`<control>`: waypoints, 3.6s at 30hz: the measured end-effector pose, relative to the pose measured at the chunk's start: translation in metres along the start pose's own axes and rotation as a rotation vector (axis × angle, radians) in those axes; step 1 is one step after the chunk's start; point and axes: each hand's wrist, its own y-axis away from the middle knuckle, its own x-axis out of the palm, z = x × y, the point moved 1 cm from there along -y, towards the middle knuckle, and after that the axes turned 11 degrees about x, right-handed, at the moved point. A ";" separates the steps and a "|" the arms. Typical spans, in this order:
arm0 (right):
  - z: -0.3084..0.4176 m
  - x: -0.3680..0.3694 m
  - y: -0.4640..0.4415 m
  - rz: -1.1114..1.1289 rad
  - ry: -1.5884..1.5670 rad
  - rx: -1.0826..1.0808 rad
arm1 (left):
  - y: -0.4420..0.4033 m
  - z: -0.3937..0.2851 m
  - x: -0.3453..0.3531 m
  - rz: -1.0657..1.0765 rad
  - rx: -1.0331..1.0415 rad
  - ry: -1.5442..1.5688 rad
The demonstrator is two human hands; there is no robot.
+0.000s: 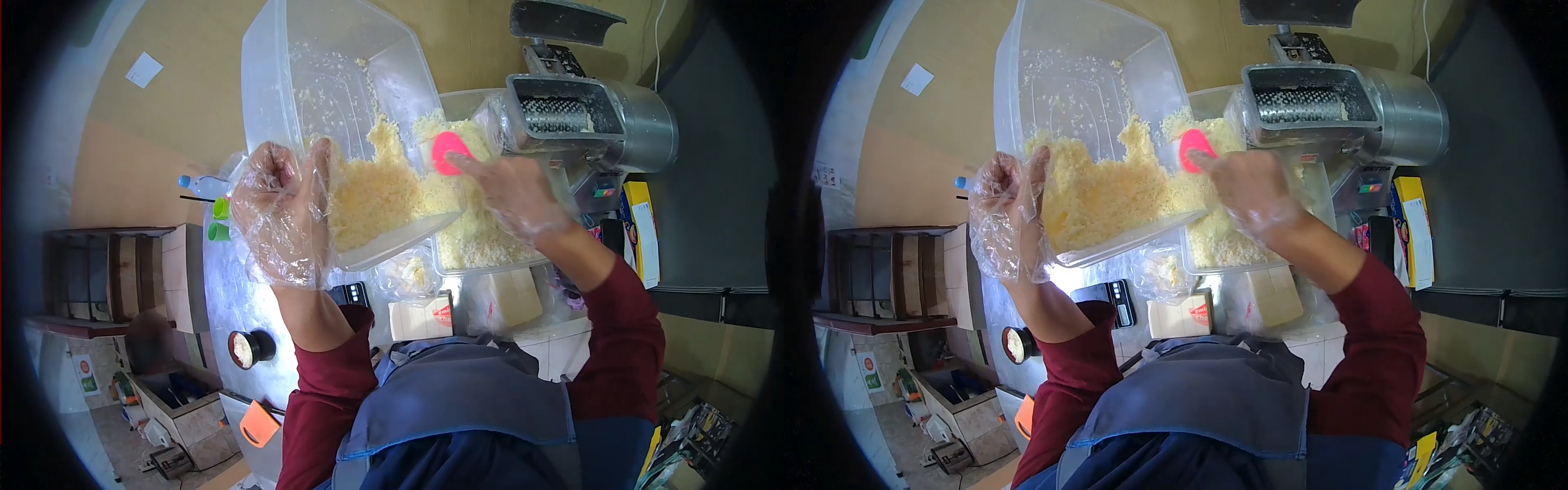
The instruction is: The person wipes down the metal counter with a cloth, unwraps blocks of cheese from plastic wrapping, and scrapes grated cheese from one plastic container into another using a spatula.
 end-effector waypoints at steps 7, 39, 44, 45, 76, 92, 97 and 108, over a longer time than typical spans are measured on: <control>0.012 0.011 0.016 -0.006 -0.070 -0.180 | 0.000 -0.002 0.004 0.001 -0.006 -0.026; -0.002 -0.029 0.034 -0.074 -0.022 0.067 | -0.003 0.000 0.003 -0.030 -0.031 0.076; 0.006 0.024 -0.013 -0.395 -0.181 0.060 | -0.002 -0.001 0.005 -0.036 -0.036 0.089; 0.003 0.026 -0.011 -0.398 -0.183 0.062 | -0.002 -0.001 0.004 -0.035 -0.036 0.086; -0.009 0.038 0.058 -0.306 0.007 0.179 | 0.022 0.027 -0.019 -0.127 -0.090 0.205; 0.058 0.076 -0.114 -0.546 -0.406 -0.136 | 0.026 0.022 -0.018 -0.101 -0.085 0.199; 0.041 0.038 -0.098 -0.208 -0.895 -0.034 | 0.026 0.027 -0.018 -0.091 -0.087 0.193; 0.024 0.023 -0.047 -0.623 -0.693 0.024 | 0.028 0.031 -0.018 -0.108 -0.117 0.219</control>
